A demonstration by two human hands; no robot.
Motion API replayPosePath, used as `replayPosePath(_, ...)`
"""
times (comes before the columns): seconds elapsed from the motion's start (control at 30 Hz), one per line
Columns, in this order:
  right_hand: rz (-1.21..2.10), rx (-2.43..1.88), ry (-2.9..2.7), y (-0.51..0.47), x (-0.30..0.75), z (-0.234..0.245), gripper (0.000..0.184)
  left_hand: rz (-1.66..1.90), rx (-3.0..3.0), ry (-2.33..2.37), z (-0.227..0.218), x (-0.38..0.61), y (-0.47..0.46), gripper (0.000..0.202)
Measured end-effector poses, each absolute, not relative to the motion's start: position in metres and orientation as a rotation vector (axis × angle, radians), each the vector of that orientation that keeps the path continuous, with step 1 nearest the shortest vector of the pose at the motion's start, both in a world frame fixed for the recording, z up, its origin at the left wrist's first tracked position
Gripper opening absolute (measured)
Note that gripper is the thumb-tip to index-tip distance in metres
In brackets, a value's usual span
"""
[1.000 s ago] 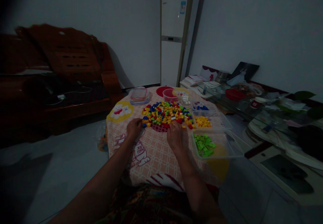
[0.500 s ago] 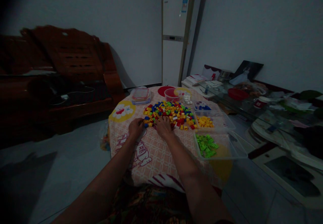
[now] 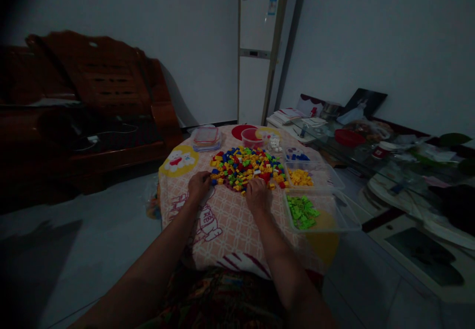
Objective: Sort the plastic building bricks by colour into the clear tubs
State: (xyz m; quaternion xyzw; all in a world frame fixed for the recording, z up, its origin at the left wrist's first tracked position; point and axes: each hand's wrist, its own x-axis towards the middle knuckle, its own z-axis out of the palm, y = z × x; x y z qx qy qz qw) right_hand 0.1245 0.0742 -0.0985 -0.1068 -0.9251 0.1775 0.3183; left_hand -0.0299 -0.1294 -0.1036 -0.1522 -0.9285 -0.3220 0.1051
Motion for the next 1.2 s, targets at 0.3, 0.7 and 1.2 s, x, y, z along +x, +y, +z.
replayPosePath(0.3,0.281,-0.336,-2.614,0.06,0.094,-0.087,0.022,-0.954,-0.468,-2.721,-0.102,-0.028,-0.13,0.035)
replayPosePath(0.7,0.368,-0.338,-2.486,0.063,0.114,-0.079,0.025,-0.949,-0.457,-2.74,-0.103,-0.029,-0.129,0.035)
replayPosePath(1.2,0.235,-0.921,-2.165,0.128,0.231,-0.038,0.037,-0.964,-0.441,-2.737,-0.102,-0.03,-0.128,0.037)
